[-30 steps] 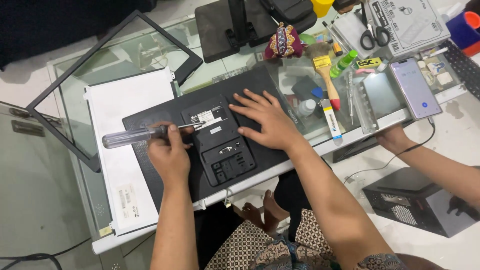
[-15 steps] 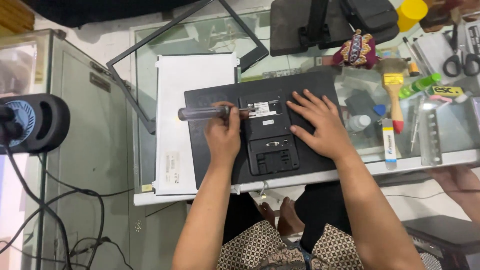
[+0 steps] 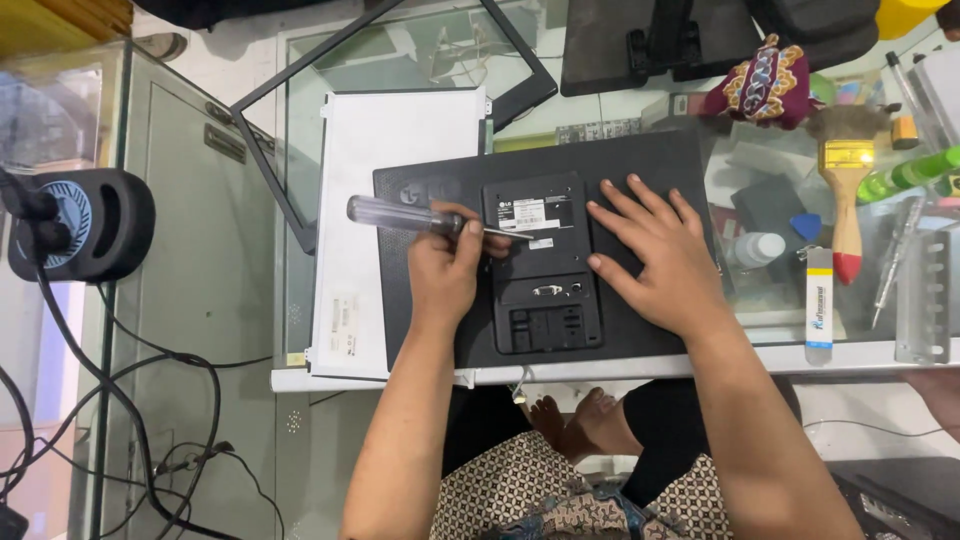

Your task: Disassembling an LG monitor to access internal components using a screwdriver and prying tools.

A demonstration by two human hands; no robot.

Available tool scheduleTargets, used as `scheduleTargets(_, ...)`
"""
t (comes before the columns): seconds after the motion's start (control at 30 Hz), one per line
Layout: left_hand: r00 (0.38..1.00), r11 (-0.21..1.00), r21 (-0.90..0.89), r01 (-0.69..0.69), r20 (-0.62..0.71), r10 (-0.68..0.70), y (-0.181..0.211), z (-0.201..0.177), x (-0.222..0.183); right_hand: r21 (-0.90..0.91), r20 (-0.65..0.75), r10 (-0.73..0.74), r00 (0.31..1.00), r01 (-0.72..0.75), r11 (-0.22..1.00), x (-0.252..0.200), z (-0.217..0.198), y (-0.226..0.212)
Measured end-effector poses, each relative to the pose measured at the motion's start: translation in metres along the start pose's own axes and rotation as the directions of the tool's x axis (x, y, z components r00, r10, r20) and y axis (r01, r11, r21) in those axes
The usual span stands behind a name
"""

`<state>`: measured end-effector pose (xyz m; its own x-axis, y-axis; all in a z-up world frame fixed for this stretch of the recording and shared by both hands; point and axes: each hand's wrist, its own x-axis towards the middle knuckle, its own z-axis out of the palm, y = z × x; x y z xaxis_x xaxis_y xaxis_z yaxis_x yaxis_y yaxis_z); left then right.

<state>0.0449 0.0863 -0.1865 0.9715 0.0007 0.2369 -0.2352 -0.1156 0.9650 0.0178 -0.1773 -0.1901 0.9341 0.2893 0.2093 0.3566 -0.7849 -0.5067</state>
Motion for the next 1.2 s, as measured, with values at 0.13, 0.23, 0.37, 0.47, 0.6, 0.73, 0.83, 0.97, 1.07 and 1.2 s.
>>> scheduleTargets(0.13,0.999,1.0,-0.002,0.005,0.047,-0.005,0.002,0.002,-0.003,0.017,-0.004,0.003,1.0,-0.003,1.0,-0.001,0.0,-0.001)
scheduleTargets(0.23,0.998,1.0,-0.013,-0.015,0.067,0.016,0.0,0.003,-0.006,0.016,0.013,0.01,1.0,-0.01,1.0,0.0,0.001,-0.003)
scheduleTargets(0.37,0.996,0.999,0.012,-0.043,0.08,0.042,0.004,0.006,-0.005,0.003,0.01,0.008,1.0,-0.008,1.0,0.0,0.001,-0.001)
scheduleTargets(0.47,0.996,0.998,0.028,-0.062,0.061,0.06,0.001,0.005,-0.004,0.001,-0.003,0.002,1.0,-0.002,1.0,0.0,0.002,0.0)
scheduleTargets(0.6,0.995,0.997,0.038,-0.068,0.073,0.065,0.002,0.004,-0.007,0.004,-0.013,-0.002,1.0,0.002,1.0,0.0,0.002,0.0)
scheduleTargets(0.73,0.988,0.986,0.096,-0.137,0.077,0.13,0.001,0.003,-0.006,-0.004,-0.019,-0.002,1.0,0.001,1.0,0.0,0.003,0.0)
scheduleTargets(0.83,0.965,0.906,0.334,-0.259,0.125,0.229,0.013,0.004,-0.005,0.017,-0.008,0.019,1.0,-0.019,1.0,0.002,0.002,-0.002)
scheduleTargets(0.97,0.96,0.805,0.525,-0.277,0.188,0.208,0.025,0.006,-0.004,0.001,-0.007,0.005,1.0,-0.005,1.0,-0.001,0.003,-0.001)
scheduleTargets(1.07,0.979,0.873,0.443,-0.202,0.101,0.176,0.02,0.002,0.001,-0.01,-0.022,-0.008,1.0,0.008,1.0,0.001,0.004,0.0)
scheduleTargets(1.2,0.991,0.895,0.425,-0.135,0.078,0.112,0.025,-0.003,0.004,0.0,-0.012,-0.005,1.0,0.005,1.0,0.001,0.002,0.001)
